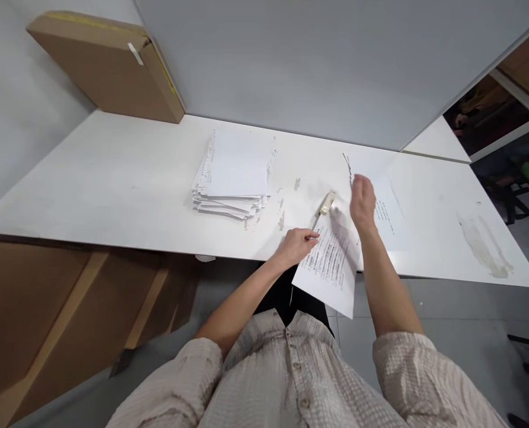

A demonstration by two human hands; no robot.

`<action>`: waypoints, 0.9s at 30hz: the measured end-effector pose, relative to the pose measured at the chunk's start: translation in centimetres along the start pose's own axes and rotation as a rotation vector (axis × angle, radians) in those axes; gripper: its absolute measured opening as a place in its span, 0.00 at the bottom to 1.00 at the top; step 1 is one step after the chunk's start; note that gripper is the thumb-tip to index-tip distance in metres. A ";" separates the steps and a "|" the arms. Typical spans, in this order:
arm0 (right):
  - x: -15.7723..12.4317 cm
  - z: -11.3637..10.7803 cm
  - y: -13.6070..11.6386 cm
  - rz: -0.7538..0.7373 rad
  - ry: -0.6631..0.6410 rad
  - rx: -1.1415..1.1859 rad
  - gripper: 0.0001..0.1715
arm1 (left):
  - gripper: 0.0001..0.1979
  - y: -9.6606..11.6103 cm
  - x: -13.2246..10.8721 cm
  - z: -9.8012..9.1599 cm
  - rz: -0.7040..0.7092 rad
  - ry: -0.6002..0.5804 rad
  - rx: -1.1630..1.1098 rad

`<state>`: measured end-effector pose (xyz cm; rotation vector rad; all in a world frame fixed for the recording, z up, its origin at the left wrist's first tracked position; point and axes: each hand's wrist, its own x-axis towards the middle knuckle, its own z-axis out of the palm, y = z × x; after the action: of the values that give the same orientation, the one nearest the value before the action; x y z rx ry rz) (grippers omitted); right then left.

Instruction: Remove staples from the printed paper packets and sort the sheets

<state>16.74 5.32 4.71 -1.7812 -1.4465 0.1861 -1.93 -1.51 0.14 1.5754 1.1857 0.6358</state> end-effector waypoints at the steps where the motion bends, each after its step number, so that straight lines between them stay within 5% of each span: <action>1: -1.6 -1.7 0.4 0.081 0.011 0.040 0.29 | 0.11 -0.1 -0.7 -0.2 0.022 0.002 0.002; 6: -12.6 -8.8 2.3 0.484 -0.148 0.004 0.28 | 0.10 0.1 -3.7 -0.5 0.274 0.078 0.000; 9: -17.0 -10.1 2.9 0.641 -0.187 0.225 0.29 | 0.09 0.7 -4.0 0.6 0.462 0.159 -0.045; 12: -18.3 -9.9 3.2 0.722 -0.157 0.469 0.27 | 0.09 1.6 -3.5 2.2 0.580 0.206 -0.101; 16: -15.8 -10.0 4.2 0.756 -0.149 0.676 0.22 | 0.12 2.1 -2.8 3.7 0.682 0.255 -0.074; 20: -9.5 -12.0 6.8 0.691 0.035 0.429 0.12 | 0.15 1.0 -2.8 3.1 0.758 0.263 0.153; 27: 1.4 -13.6 10.0 0.698 -0.227 -0.014 0.04 | 0.12 -3.0 -4.6 -1.7 0.627 0.461 0.355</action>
<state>32.48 -0.23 7.54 -2.2711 -0.9097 0.7548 -6.28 -5.06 -1.35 2.2095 1.1660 1.3043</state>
